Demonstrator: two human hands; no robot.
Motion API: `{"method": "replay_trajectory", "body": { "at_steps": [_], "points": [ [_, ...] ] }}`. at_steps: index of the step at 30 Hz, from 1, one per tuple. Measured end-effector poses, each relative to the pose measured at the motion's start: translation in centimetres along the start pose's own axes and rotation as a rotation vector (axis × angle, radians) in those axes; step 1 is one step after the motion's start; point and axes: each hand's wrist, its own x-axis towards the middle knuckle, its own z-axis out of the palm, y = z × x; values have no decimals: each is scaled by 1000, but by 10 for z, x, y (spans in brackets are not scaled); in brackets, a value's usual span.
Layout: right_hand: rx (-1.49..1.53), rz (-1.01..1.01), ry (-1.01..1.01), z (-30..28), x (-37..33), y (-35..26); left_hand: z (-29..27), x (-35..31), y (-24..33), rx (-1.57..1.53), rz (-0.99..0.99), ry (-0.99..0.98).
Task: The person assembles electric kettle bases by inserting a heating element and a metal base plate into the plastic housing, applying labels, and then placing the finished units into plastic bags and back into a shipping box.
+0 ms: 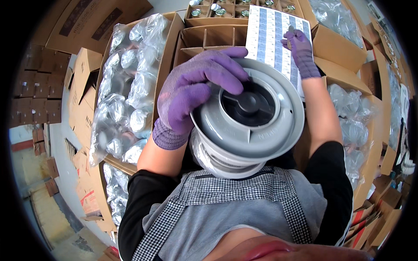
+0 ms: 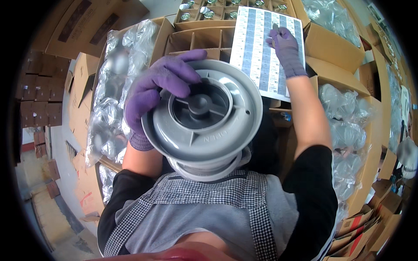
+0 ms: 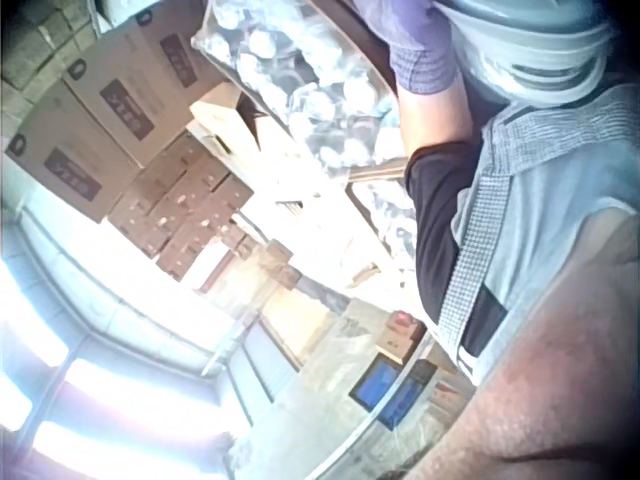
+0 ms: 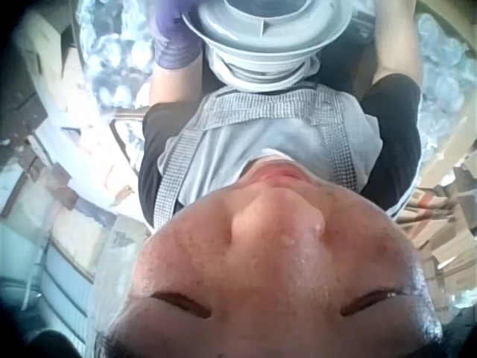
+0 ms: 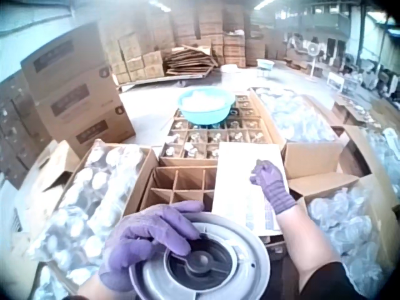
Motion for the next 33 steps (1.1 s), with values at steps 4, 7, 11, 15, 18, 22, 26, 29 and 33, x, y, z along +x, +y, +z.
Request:
{"method": "replay_trajectory", "body": {
  "at_steps": [4, 7, 11, 15, 18, 22, 26, 29, 33],
  "points": [
    [-35, -266, -600, -1, -168, -162, 1, -2, -6, -85, -27, 4],
    [-340, -389, -587, -5, -231, -227, 30, -10, 14, -91, -86, 68],
    [-323, -253, -620, -36, -252, -237, 13, -10, 1, -7, 61, -107],
    [-171, -167, -646, -27, -284, -195, -16, -19, -42, -347, 6, 76],
    [-300, -320, -500, 0, -314, -141, -16, -18, -50, -379, 47, 39],
    [-447, -430, -386, 16, -335, -122, 7, -12, -34, -397, 81, 135],
    [-382, -448, -382, 27, -345, -130, 9, -13, -34, -377, 119, 118],
    [-361, -481, -465, 31, -349, -142, 10, -14, -36, -364, 94, 143],
    [-437, -609, -367, 12, -338, -120, 1, -13, -41, -403, 170, 88]
  ]
}}
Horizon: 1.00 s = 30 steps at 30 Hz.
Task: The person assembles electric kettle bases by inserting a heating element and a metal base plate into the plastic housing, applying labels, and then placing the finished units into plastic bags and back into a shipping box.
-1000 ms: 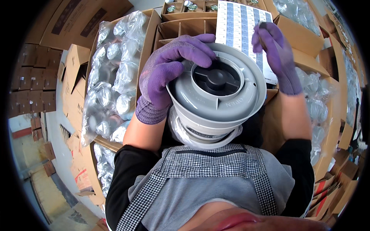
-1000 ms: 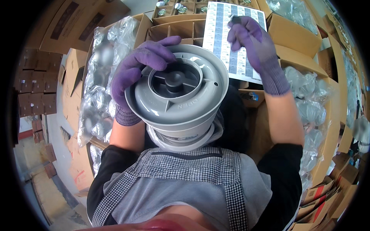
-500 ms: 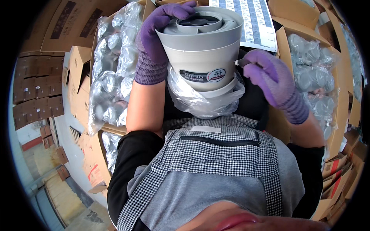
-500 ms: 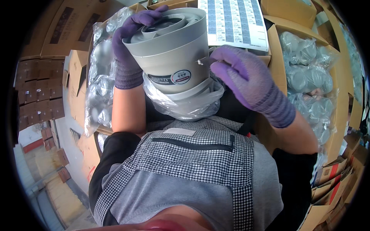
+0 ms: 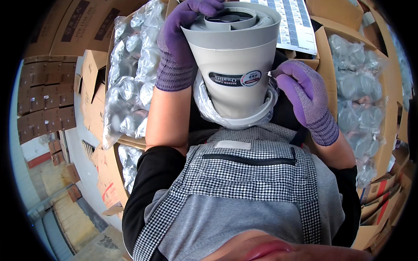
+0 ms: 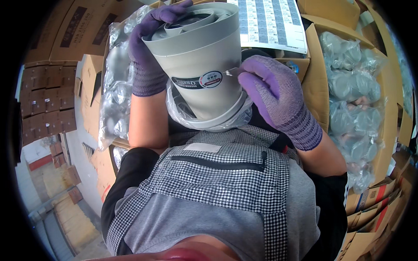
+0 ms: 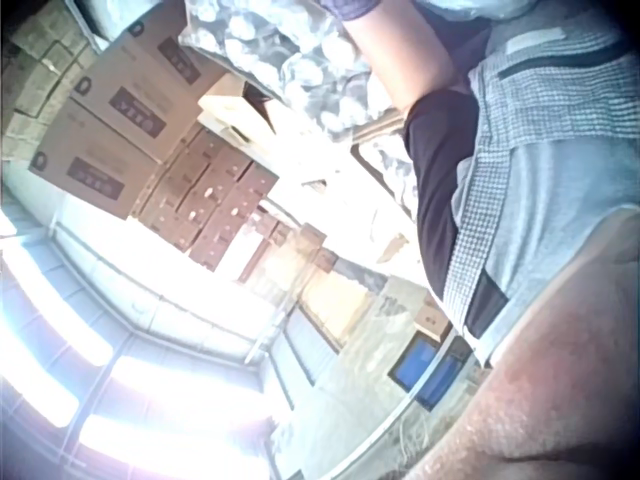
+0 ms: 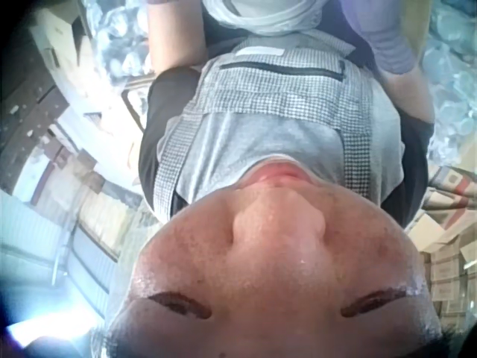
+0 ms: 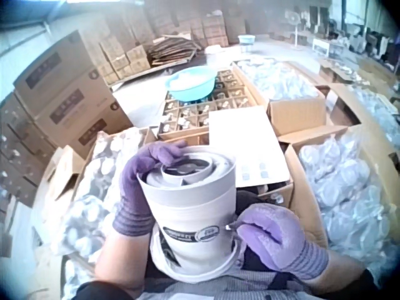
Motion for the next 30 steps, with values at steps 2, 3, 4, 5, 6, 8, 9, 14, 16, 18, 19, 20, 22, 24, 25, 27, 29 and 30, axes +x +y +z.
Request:
{"method": "replay_trajectory", "body": {
  "at_steps": [2, 3, 4, 5, 6, 8, 9, 14, 16, 18, 19, 20, 22, 24, 25, 27, 29, 30],
  "points": [
    [-20, 91, -30, -4, -1, 3, -2, -1, -1, 13, -23, 11],
    [10, 128, -39, -2, -1, 3, 0, -2, 0, 52, -64, 66],
    [36, 167, -45, -1, -1, 2, 4, -2, 2, 86, -105, 118],
    [63, 205, -51, 1, -1, 1, 7, -1, 4, 66, -108, 109],
    [39, 158, -40, 4, -2, 2, 10, -1, 6, 46, -111, 101],
    [-6, 56, -20, 12, -5, 7, 10, -1, 8, 15, -106, 97],
    [43, 87, -30, 13, -3, 5, 9, -2, 8, 1, -99, 100],
    [172, 344, -92, 10, 19, -28, 6, -3, 6, -5, -66, 78],
    [36, 363, -74, 16, 23, -27, 13, -3, 9, 19, -114, 146],
    [-70, 272, -83, 17, 22, -28, -3, -5, 4, 11, -58, 58],
    [-107, 170, -101, 15, 19, -29, -4, -3, 4, 10, -30, 13],
    [-143, 69, -118, 14, 15, -31, -3, -3, 4, 31, -39, 33],
    [50, -197, -21, 14, 16, -47, 7, -3, 6, 77, -63, 75],
    [236, -318, -91, -3, 23, -50, 14, -5, 13, 114, -105, 109],
    [387, -259, 26, -8, 18, -40, 19, -1, 14, 131, -126, 113],
    [592, -76, 81, -29, 3, 5, -25, -15, 10, 130, -147, -7],
    [714, 340, 307, -43, -28, 72, -30, -17, 17, 135, -170, -47],
    [612, 485, 322, -47, -50, 111, -28, -18, 15, 164, -103, -29]
  ]
}}
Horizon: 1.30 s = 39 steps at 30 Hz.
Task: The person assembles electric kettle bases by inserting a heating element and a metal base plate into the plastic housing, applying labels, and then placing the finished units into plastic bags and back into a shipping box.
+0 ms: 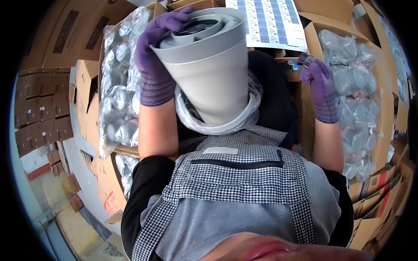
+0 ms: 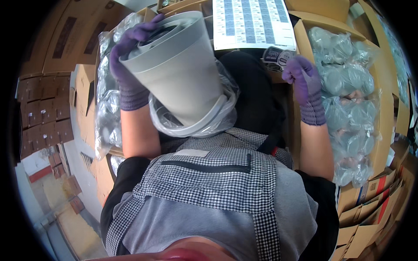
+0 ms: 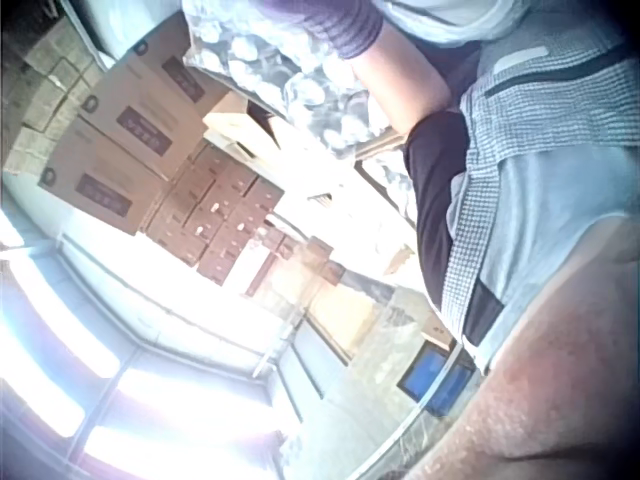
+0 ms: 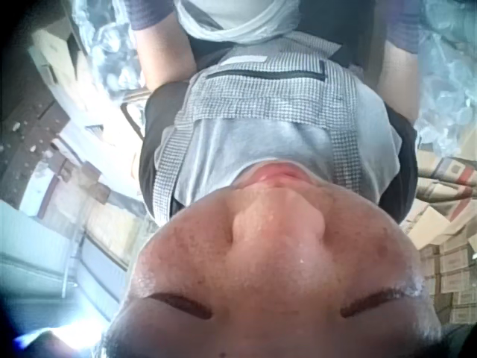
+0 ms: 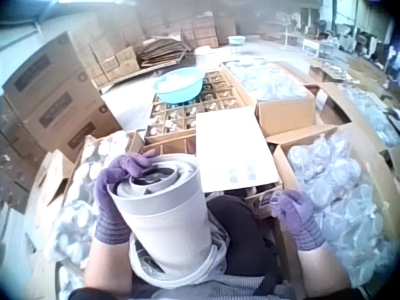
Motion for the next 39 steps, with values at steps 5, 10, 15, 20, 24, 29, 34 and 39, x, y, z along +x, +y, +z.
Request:
{"method": "replay_trajectory", "body": {
  "at_steps": [5, 10, 15, 20, 24, 29, 34, 39],
  "points": [
    [-772, 478, 322, -61, 10, 149, 25, 5, 5, -52, -53, 117],
    [-932, 667, 465, -55, 40, 170, 18, 11, 0, -62, -64, 38],
    [-622, 750, 540, -55, -13, 171, 19, 4, 3, -136, -96, 81],
    [70, -26, 322, 36, -3, 0, 18, 12, -10, -130, 10, 13],
    [-632, -706, -192, 160, 0, -140, 57, 9, 12, 169, -145, 193],
    [-743, -858, -214, 136, 13, -129, 85, 1, 47, 1015, 98, 42],
    [140, -449, -178, 54, 14, -110, 132, 21, 88, 345, -27, -117],
    [509, -163, -580, 64, 78, -82, 96, 59, 70, 470, -68, -526]
  ]
}}
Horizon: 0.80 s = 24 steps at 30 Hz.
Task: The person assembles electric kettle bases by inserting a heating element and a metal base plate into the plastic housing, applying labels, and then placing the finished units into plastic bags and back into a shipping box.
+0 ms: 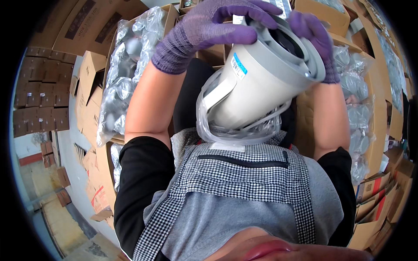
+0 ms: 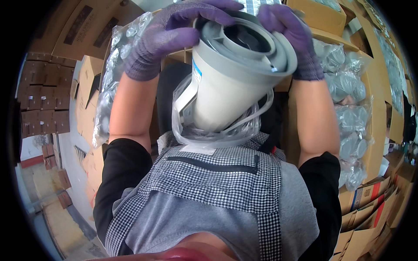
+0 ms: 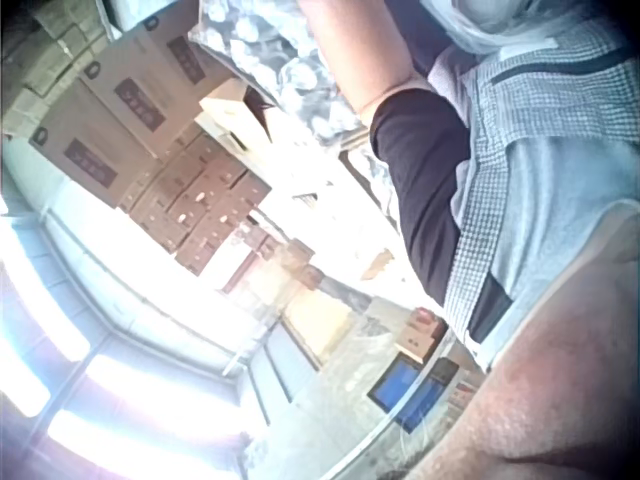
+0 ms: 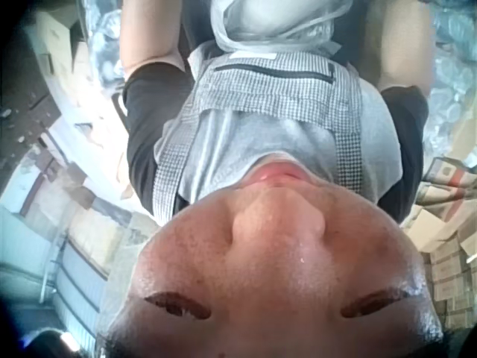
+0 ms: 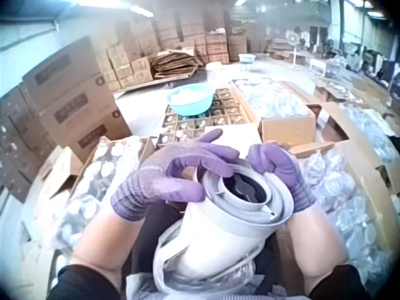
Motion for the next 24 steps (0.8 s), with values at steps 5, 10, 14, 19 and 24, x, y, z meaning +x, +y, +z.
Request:
{"method": "replay_trajectory", "body": {
  "at_steps": [5, 10, 14, 19, 24],
  "points": [
    [-794, 66, 732, 12, 53, 24, 12, -25, 6, 280, -175, 288],
    [-1016, -189, 351, 73, -12, 31, 32, -48, 50, 985, -382, 548],
    [-1138, -252, 322, 119, -38, 46, 34, -41, 56, 1072, -354, 571],
    [-1182, -88, 351, 135, -39, 57, 28, -48, 43, 1137, -300, 605],
    [-1511, -385, 176, 133, -44, 58, 29, -47, 50, 1029, -310, 630]
  ]
}}
